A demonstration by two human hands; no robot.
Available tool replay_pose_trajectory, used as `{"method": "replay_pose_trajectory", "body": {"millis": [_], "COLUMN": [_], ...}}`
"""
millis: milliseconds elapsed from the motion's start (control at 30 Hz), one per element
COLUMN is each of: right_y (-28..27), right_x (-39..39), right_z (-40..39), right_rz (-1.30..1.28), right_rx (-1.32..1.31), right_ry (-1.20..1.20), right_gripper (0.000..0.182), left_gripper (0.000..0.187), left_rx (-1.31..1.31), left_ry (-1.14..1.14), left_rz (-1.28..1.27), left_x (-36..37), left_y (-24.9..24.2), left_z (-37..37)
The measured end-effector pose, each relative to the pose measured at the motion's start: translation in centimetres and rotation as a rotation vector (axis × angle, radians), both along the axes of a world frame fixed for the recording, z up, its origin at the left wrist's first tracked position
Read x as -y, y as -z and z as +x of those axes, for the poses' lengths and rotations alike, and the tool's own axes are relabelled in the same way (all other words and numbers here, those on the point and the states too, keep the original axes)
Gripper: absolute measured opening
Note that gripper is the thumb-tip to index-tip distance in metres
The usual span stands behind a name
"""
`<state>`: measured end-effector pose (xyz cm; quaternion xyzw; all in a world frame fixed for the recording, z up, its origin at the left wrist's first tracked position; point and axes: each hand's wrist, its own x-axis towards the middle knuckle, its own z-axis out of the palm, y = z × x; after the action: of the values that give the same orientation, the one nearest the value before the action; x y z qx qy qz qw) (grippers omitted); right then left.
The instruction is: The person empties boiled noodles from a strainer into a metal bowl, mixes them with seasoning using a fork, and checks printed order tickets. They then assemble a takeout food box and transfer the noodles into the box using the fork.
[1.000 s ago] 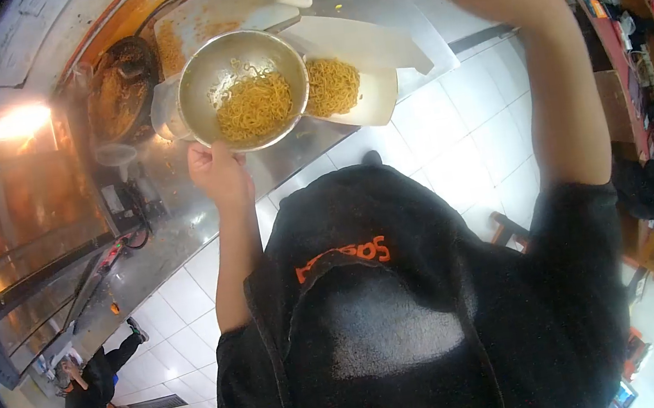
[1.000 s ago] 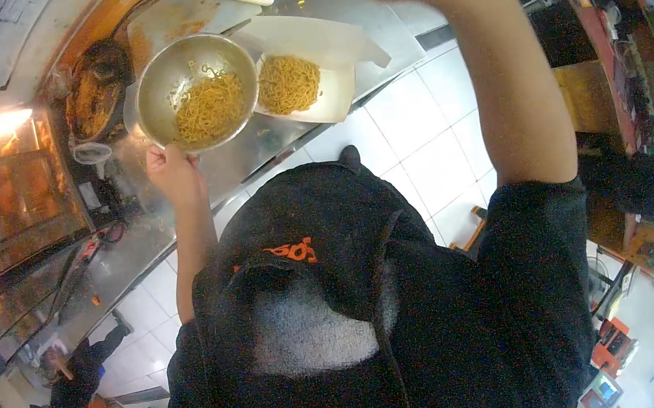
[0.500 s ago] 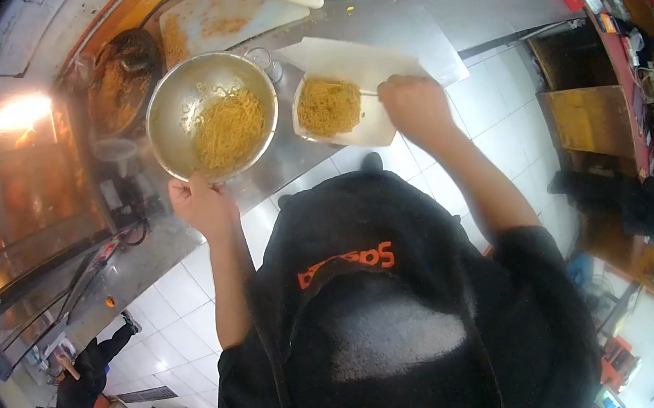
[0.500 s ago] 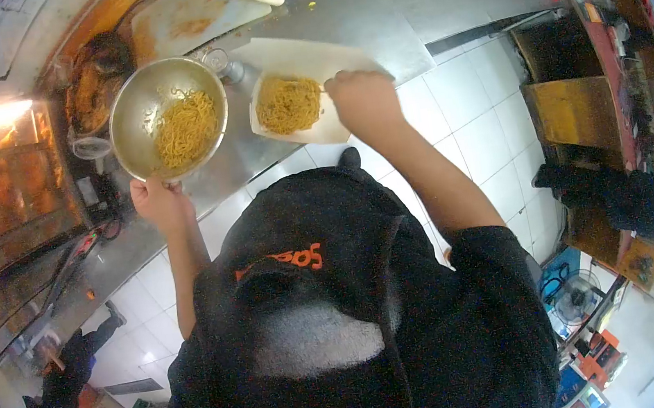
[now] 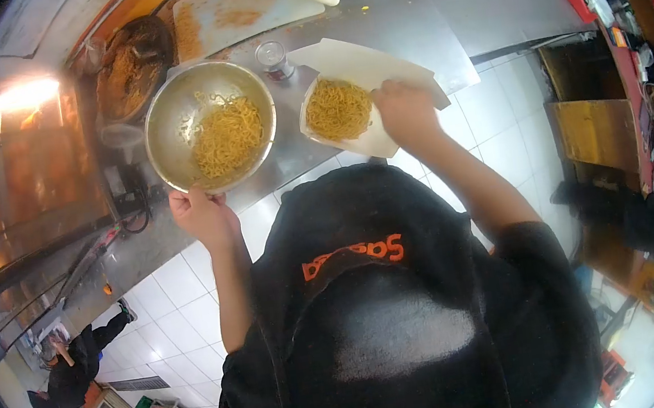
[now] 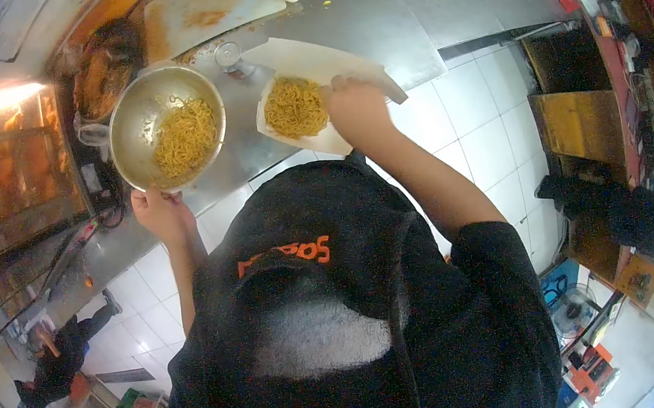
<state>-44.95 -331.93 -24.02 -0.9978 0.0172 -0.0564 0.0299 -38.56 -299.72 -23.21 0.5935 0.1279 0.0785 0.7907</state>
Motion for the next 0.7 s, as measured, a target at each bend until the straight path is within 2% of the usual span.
{"method": "replay_pose_trajectory", "body": {"millis": [33, 100, 133, 200, 267, 333, 467, 600, 700], "right_y": [0.2, -0.3, -1.2, -3.6, -2.1, -0.1, -2.7, -2.4, -1.7], "right_x": [0.1, 0.0, 0.2, 1.1, 1.3, 0.8, 2.1, 2.4, 2.1], "right_z": [-0.2, -0.4, -0.6, -1.5, -1.1, -0.9, -2.7, -2.0, -2.1], "right_rz": [-0.002, 0.032, 0.031, 0.093, 0.102, 0.064, 0.176, 0.239, 0.153], "right_rx": [0.000, -0.082, -0.076, -0.163, -0.127, -0.117, -0.170, -0.011, -0.152], "right_ry": [-0.003, -0.184, -0.194, -0.066, -0.033, -0.226, -0.222, -0.198, -0.321], "right_gripper": [0.007, 0.008, 0.008, 0.011, 0.011, 0.009, 0.013, 0.013, 0.010], "left_gripper": [0.012, 0.012, 0.012, 0.012, 0.012, 0.012, 0.013, 0.015, 0.018], "left_rx": [0.006, -0.017, -0.044, -0.023, -0.010, -0.050, -0.038, -0.058, -0.038], "left_ry": [0.015, -0.015, -0.046, -0.028, -0.004, -0.077, -0.068, -0.136, -0.155], "left_rz": [-0.011, -0.003, 0.009, 0.002, -0.008, -0.027, -0.010, -0.033, -0.047], "left_x": [-0.1, 0.1, 0.2, 0.1, 0.5, 1.4, 0.6, 1.6, 1.6], "left_y": [0.2, 0.1, -0.1, -0.4, -0.4, -1.3, -0.2, -0.3, -0.1], "left_z": [0.0, 0.2, 0.2, -0.3, -0.6, -0.4, -0.6, -0.5, -0.5]}}
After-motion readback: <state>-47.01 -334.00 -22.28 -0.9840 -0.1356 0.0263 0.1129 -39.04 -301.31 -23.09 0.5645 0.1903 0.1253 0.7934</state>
